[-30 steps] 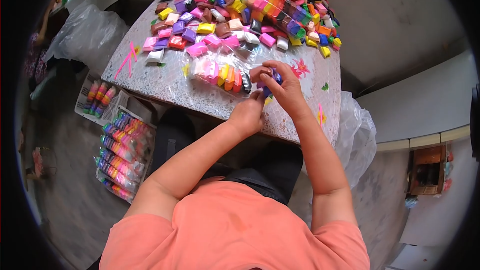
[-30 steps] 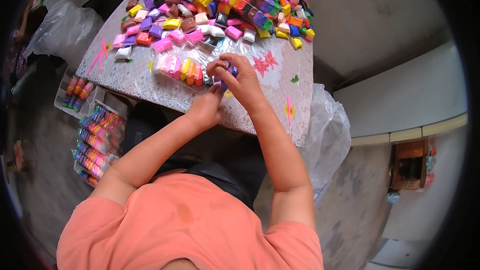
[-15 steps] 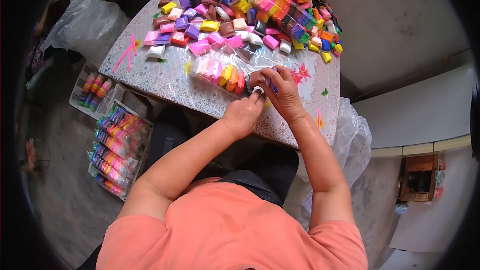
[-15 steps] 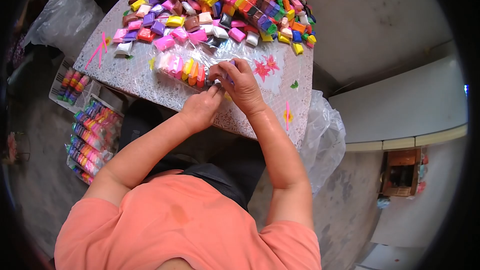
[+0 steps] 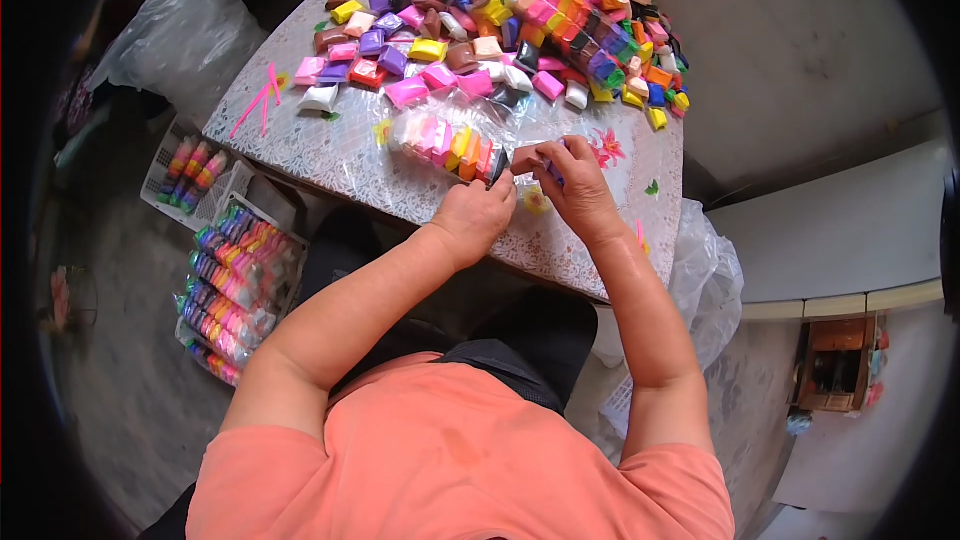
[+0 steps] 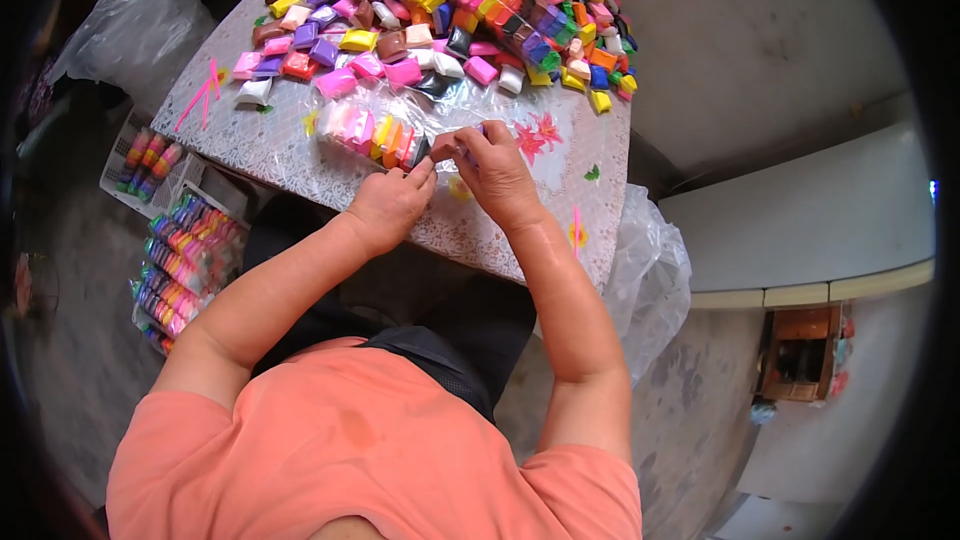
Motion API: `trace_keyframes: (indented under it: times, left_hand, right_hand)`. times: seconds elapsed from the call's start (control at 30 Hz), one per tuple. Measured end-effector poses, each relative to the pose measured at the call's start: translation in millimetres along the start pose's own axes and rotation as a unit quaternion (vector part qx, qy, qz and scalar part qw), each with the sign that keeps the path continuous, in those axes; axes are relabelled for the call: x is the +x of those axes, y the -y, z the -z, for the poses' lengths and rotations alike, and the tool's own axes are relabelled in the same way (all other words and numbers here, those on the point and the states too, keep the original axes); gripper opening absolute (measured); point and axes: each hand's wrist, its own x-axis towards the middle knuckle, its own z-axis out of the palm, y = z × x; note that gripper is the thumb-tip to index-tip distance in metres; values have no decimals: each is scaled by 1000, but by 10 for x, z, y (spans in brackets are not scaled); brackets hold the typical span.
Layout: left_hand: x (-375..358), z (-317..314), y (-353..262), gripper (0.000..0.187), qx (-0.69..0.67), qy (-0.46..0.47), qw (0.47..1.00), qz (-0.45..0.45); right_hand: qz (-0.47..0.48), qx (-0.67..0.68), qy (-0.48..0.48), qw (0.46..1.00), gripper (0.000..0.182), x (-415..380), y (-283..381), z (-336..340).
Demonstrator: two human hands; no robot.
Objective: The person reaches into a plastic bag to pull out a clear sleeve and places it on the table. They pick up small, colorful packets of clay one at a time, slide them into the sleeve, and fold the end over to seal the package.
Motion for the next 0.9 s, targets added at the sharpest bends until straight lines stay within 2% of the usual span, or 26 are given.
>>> trace_keyframes:
  times: [0.27, 0.37, 0.47, 0.6, 0.63, 0.7, 0.73, 0.83, 0.9]
  left_hand:
    - [-4, 23, 42, 40, -23, -29, 999, -24]
    - [-2, -60, 59, 36, -19, -43, 998, -34]
    - [6, -112, 55, 34, -32, -62, 997, -40]
    - [28, -46, 54, 26, -141, -69, 988, -7]
    - [44, 22, 58, 25, -194, -80, 978, 13]
    - [124, 141, 84, 25, -266, -118, 955, 56]
    - [183, 192, 121, 29, -255, -108, 959, 64]
    - [367, 341, 212, 46, -244, -59, 964, 91]
    - [457, 312, 273, 51, -232, -45, 970, 59]
  right_hand:
    - [-13, -44, 76, 996, 22, 40, -104, -86]
    - [-27, -70, 139, 987, 22, 81, -61, -86]
    - [-7, -106, 136, 985, 21, 116, -50, -169]
    - [-7, -131, 165, 977, 23, 83, -70, -242]
    - [-32, -115, 200, 973, 35, 85, -75, -211]
    - [5, -28, 157, 987, 47, 64, -124, -172]
    - [25, 16, 134, 990, 54, 49, -136, -149]
    - [-23, 81, 126, 988, 68, 43, -56, 2]
    - [-15, 100, 118, 988, 70, 30, -24, 144]
